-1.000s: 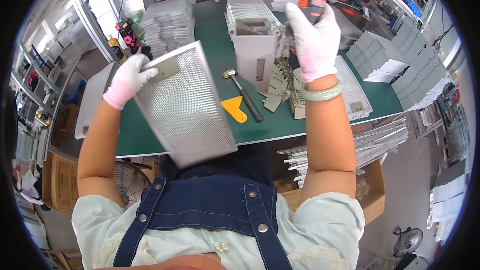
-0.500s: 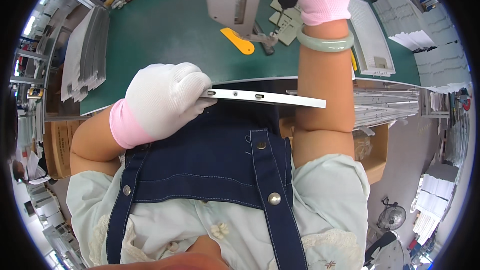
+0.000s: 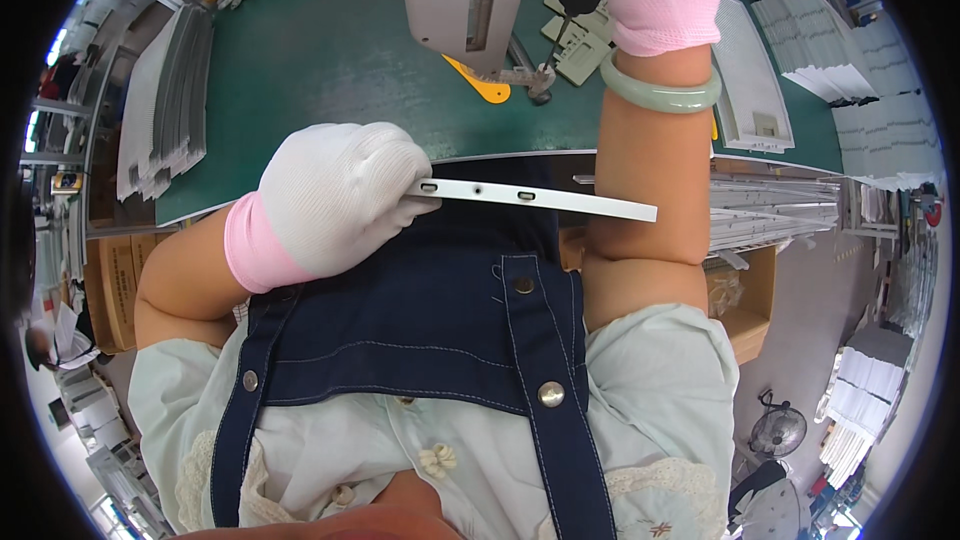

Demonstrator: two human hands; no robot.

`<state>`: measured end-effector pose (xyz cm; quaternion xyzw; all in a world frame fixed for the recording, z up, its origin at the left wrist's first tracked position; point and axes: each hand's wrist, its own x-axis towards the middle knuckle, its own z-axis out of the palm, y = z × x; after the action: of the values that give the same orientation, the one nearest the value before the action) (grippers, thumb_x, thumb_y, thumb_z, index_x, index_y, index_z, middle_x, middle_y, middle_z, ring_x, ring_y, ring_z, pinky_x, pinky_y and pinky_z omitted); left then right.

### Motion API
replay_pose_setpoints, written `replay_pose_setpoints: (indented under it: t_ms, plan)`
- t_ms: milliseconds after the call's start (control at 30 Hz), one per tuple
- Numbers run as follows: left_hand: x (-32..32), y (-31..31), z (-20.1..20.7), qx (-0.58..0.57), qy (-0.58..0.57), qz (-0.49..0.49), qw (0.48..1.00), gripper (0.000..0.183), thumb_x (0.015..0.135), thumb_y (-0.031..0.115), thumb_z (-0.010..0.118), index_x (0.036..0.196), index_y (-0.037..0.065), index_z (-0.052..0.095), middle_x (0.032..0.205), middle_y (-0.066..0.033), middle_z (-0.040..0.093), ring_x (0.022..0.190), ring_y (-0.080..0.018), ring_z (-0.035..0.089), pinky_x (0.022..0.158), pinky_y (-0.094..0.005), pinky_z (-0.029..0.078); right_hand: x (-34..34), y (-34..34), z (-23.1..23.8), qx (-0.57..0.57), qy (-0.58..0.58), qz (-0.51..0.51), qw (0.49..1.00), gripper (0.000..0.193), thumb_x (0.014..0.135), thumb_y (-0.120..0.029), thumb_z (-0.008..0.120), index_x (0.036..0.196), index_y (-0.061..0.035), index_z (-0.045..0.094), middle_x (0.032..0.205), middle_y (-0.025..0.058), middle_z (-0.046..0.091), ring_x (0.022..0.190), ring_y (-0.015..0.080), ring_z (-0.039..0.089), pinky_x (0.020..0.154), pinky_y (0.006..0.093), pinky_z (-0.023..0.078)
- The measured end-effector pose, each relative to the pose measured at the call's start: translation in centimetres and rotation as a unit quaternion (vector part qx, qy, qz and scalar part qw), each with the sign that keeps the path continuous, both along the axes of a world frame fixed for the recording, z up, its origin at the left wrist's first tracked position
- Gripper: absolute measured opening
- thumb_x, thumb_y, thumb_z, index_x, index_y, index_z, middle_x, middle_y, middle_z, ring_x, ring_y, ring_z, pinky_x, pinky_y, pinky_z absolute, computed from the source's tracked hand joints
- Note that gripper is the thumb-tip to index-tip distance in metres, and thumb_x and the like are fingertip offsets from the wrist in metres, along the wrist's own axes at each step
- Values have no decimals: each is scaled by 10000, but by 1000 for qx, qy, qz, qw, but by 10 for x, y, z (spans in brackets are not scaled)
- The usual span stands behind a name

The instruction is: The person assembles rectangular mesh filters by placing a mesh sheet on a workbench, inserting a plastic frame, and securing it with a handheld stapling tool. They repeat this process for multiple units, stacking the finished filters on the table.

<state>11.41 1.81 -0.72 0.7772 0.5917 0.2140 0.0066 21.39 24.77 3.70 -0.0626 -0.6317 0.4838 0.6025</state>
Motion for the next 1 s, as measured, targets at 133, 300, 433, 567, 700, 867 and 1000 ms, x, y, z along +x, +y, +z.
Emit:
replay_pose_setpoints:
  t_ms: [133, 300, 433, 567, 700, 867, 1000]
  plan:
    - [-10, 14, 0, 35, 25, 11, 999, 210, 780, 185, 751, 894, 91, 603, 772, -83, 611, 672, -299, 622, 581, -390, 490, 15, 4, 23, 36, 4, 84, 996, 97, 901, -140, 677, 954, -69, 638, 812, -25, 628, 714, 64, 563, 675, 221, 441]
    - [-20, 42, 6, 6, 93, 57, 994, 228, 850, 287, 690, 927, 80, 634, 748, -94, 642, 697, -301, 651, 614, -399, 514, 42, 20, 95, 89, -14, 153, 984, 103, 904, -141, 673, 965, -65, 641, 826, -18, 634, 726, 69, 571, 684, 224, 448]
    - [-17, 55, 10, -32, 104, 71, 991, 240, 863, 307, 675, 931, 80, 636, 759, -99, 650, 711, -321, 656, 628, -411, 520, 46, 20, 114, 98, -56, 203, 973, 108, 907, -142, 669, 973, -61, 643, 837, -13, 638, 735, 72, 577, 690, 227, 454]
    - [-13, 57, 13, -50, 119, 84, 988, 258, 876, 299, 664, 1017, 85, 639, 854, -123, 662, 769, -333, 664, 659, -417, 533, 44, 17, 112, 92, -85, 224, 967, 113, 909, -142, 665, 982, -58, 644, 848, -7, 643, 744, 76, 583, 697, 230, 459]
    - [-15, 58, 11, -78, 136, 88, 984, 313, 877, 289, 663, 1116, 91, 624, 935, -144, 661, 809, -336, 668, 683, -422, 540, 45, 15, 111, 87, -97, 233, 964, 119, 912, -143, 661, 990, -54, 646, 859, -1, 648, 753, 80, 590, 704, 233, 464]
    - [-14, 56, 13, -82, 132, 90, 984, 310, 872, 287, 666, 1102, 85, 619, 926, -140, 663, 798, -339, 666, 682, -426, 539, 46, 15, 111, 79, -92, 245, 962, 127, 915, -144, 657, 1001, -50, 649, 873, 6, 654, 765, 84, 597, 713, 236, 471]
    - [-12, 56, 20, -142, 152, 91, 974, 311, 868, 285, 670, 1094, 78, 618, 931, -144, 662, 813, -340, 666, 696, -424, 539, 48, 17, 111, 76, -80, 244, 963, 134, 918, -144, 653, 1009, -46, 650, 884, 12, 659, 774, 88, 604, 719, 239, 477]
